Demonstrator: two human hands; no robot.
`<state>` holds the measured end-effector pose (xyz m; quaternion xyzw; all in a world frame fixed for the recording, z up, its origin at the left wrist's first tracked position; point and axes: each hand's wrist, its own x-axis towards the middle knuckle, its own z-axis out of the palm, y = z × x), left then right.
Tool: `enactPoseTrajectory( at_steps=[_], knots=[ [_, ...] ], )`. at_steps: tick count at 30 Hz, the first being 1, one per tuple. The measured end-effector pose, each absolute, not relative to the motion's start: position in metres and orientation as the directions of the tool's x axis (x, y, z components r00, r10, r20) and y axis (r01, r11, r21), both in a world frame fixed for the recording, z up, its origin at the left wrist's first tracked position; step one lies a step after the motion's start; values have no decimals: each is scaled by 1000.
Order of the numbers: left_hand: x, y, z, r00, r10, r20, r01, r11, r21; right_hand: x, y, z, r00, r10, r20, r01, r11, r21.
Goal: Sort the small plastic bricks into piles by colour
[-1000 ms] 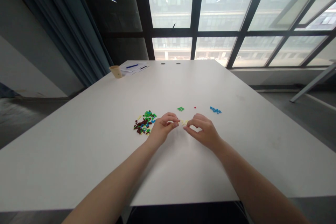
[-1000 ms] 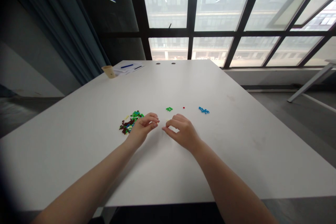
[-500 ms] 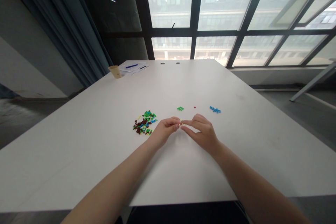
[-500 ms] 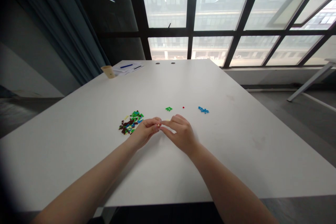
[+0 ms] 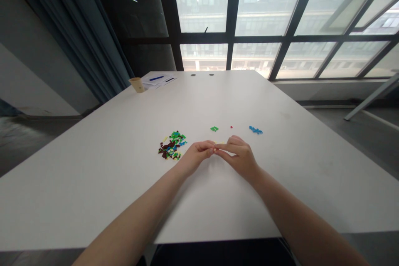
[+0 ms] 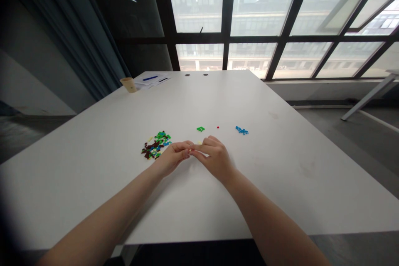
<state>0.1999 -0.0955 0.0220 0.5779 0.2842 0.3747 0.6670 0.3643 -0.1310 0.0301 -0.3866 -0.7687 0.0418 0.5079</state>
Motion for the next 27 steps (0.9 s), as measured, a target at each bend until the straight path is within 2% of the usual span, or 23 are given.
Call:
enactPoseTrajectory(
  at_steps=[9,18,23,27],
  knots=[
    [201,-95,22,568,823,32,-161,72,984,363,-131,30,-144,675,724,479,687,-546],
    [201,-95,23,582,813,21,-217,130,967,360,-135,33,-129,833,538,350,546,-762],
    [201,-95,20,585,809,44,-255,133,958,359,-135,35,-100,877,469,302,476,-826],
    [202,-94,17,583,813,-10,-180,142,973,361,-137,38,-66,886,460,281,459,-843]
  ],
)
